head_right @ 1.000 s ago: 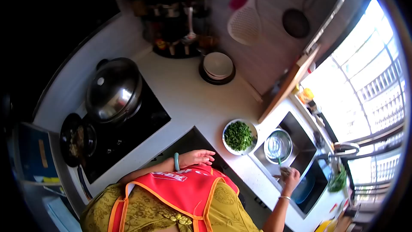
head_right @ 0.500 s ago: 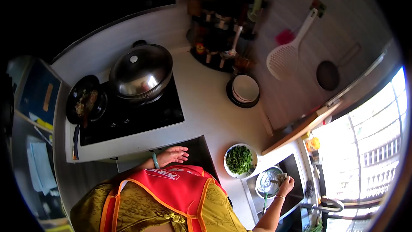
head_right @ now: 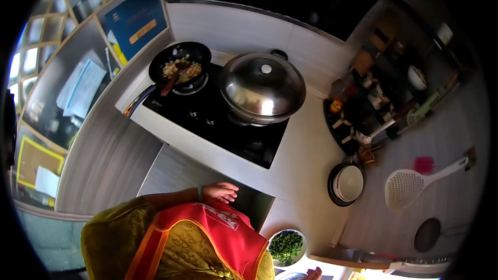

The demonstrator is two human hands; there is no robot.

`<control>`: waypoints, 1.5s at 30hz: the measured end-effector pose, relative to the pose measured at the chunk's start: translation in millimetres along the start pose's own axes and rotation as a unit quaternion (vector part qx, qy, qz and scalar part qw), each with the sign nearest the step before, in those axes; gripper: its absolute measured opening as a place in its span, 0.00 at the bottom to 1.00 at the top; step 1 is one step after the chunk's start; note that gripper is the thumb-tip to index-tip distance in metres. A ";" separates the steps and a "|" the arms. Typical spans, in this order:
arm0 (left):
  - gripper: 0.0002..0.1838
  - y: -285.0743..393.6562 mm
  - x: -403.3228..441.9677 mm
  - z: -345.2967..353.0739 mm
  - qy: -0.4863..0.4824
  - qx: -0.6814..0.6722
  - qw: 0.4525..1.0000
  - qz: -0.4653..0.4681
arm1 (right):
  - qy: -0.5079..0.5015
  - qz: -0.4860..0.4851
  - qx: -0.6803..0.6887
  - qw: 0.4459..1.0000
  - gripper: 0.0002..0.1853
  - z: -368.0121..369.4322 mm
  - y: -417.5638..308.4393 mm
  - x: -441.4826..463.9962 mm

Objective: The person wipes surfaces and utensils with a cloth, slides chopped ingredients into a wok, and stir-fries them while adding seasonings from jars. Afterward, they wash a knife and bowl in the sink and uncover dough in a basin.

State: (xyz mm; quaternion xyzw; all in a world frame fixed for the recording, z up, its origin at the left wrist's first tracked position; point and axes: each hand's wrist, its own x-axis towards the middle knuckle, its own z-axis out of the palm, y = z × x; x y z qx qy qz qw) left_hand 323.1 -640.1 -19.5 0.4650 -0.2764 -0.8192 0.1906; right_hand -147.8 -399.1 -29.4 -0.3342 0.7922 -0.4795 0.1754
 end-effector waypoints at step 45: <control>0.36 158.8 -212.7 -364.6 0.381 0.506 0.707 0.315 | -0.434 -0.450 -0.131 0.770 0.26 668.4 -518.3 -92.9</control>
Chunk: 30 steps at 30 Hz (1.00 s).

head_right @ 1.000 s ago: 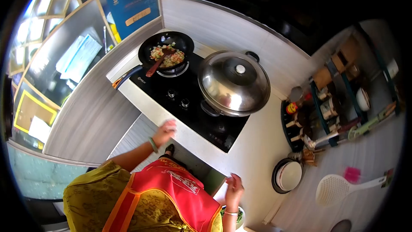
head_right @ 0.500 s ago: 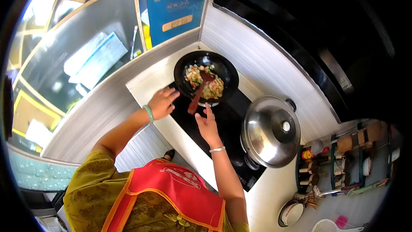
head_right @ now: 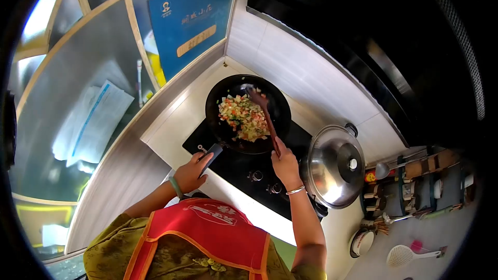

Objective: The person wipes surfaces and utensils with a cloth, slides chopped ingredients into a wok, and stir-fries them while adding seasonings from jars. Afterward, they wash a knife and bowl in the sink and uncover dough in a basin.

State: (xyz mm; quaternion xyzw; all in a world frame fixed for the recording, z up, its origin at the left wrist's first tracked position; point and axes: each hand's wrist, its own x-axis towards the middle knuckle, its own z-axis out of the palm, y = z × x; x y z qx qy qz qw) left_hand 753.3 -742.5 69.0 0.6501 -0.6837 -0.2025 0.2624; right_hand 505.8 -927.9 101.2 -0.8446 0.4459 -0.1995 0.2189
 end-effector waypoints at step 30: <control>0.46 -11.7 2.5 0.6 -0.101 -0.104 0.985 -0.091 | -0.187 -0.102 -0.190 0.958 0.20 -95.9 -32.3 8.2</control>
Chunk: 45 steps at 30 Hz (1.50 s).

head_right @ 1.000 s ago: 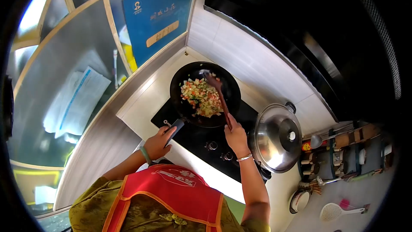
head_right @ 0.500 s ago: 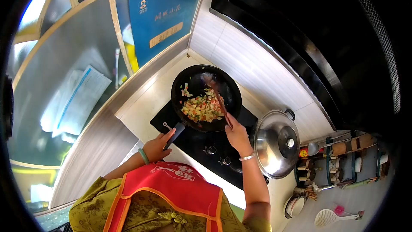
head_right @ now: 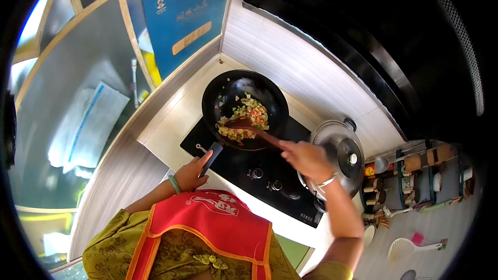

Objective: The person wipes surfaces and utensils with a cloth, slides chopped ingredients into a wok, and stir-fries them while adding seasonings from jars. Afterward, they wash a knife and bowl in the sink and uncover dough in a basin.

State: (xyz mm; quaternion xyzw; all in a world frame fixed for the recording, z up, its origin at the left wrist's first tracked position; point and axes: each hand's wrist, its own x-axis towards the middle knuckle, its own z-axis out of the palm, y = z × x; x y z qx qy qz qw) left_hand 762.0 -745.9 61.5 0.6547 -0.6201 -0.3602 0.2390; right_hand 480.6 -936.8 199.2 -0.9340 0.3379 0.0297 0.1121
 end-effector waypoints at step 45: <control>0.45 -15.9 -4.0 5.1 0.028 -0.082 0.995 0.045 | -0.147 0.232 0.010 0.961 0.13 -111.2 33.5 92.0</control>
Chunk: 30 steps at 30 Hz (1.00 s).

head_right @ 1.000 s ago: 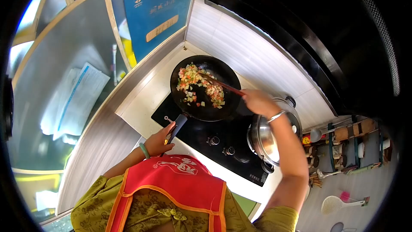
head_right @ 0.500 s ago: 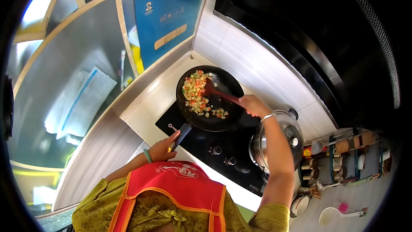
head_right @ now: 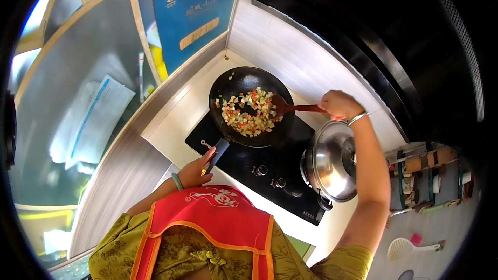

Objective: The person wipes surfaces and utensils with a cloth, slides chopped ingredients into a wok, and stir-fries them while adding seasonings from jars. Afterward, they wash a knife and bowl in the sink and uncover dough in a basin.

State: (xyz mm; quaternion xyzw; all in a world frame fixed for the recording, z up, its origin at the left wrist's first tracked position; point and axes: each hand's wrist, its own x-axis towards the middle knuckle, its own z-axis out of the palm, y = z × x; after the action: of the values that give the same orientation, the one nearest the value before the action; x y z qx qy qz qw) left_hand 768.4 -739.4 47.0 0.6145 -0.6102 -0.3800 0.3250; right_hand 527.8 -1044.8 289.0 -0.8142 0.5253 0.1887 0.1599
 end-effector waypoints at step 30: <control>0.46 7.7 0.7 -6.8 -0.053 -0.019 0.997 -0.050 | 0.186 -0.298 -0.212 0.912 0.11 33.2 -69.9 -38.6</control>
State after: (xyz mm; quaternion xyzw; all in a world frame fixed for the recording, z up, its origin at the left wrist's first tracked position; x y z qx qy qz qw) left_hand 770.4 -740.9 57.0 0.6168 -0.5882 -0.4392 0.2840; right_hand 572.7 -971.1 282.6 -0.9680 0.2259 0.0847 -0.0684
